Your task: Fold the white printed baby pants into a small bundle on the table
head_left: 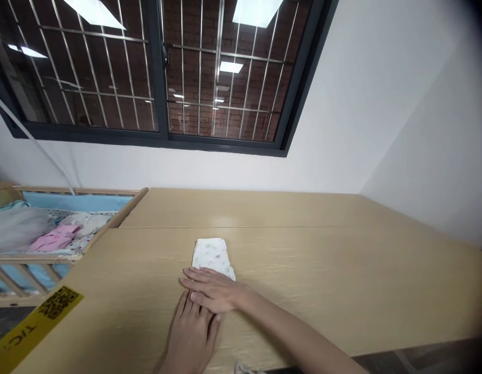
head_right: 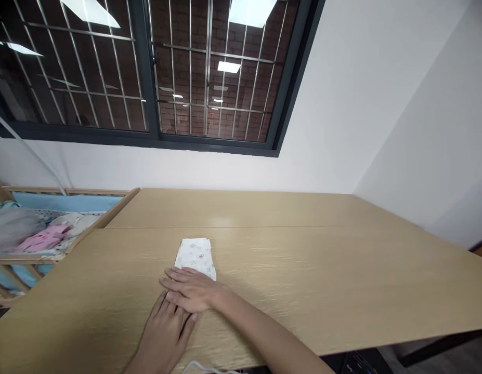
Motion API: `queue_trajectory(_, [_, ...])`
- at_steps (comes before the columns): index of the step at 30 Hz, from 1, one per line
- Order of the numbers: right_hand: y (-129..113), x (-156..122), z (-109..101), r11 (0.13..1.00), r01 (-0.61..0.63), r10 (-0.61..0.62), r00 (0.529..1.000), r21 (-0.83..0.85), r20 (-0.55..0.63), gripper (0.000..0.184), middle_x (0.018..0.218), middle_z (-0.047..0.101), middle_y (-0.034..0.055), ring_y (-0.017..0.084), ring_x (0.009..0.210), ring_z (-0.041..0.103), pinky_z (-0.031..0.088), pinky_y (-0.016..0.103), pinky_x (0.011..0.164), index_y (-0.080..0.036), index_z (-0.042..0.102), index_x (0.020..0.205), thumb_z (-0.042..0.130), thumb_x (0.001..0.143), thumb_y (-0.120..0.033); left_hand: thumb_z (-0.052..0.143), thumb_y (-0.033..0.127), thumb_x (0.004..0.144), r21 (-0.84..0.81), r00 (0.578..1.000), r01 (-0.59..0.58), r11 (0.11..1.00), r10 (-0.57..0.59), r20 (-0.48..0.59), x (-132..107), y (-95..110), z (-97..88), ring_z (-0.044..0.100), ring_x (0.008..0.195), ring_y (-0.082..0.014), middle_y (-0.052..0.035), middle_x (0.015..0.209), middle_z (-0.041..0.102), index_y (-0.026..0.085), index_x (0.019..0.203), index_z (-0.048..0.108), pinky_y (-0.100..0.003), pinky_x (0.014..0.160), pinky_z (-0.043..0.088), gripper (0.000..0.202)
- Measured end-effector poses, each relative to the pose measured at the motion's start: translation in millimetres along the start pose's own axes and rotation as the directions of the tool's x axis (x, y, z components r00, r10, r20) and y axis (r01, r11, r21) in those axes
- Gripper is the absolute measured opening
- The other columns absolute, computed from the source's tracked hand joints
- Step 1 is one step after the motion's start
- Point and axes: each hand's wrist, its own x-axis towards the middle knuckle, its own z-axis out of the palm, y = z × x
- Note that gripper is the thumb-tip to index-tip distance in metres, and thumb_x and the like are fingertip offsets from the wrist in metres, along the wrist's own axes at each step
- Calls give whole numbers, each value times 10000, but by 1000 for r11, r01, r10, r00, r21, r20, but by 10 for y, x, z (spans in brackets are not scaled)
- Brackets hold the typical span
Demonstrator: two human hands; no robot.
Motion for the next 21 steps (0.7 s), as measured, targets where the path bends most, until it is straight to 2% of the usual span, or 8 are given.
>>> queue_trajectory(4, [243,72,-38,995,-55,53,998,-88,-35,626,1676,117,34,193,1554,78,48,423,1267,-282,183,1620,231,1066,-570,519,351,956,4,998,47,999,-47,53,-34,-19,4,561,1255,-292,-106,1367,619,185,1346,587,-475,1075,432,430])
queue_trajectory(11, [666,247,-208,977,-130,112,987,-171,-111,630,1676,105,37,208,1557,51,12,448,1264,-281,199,1618,229,1063,-578,517,381,966,55,999,43,998,-43,14,-44,-42,35,457,1389,-276,-96,1512,498,206,1426,524,-455,1118,376,493])
queue_trajectory(17, [869,328,-311,971,-166,131,972,-171,-197,613,1677,106,15,202,1556,64,43,444,1266,-321,203,1613,271,1060,-579,491,394,973,49,998,45,998,-48,51,-32,-36,-3,460,1393,-279,-113,1535,465,191,1459,493,-465,1096,425,527])
queue_trajectory(21, [955,387,-344,960,-211,164,957,-185,-241,579,1670,165,31,191,1552,106,70,433,1266,-293,266,1602,267,1073,-529,485,380,975,26,996,55,998,-56,69,-37,-39,1,458,1399,-280,-109,1547,447,203,1470,482,-475,1093,441,525])
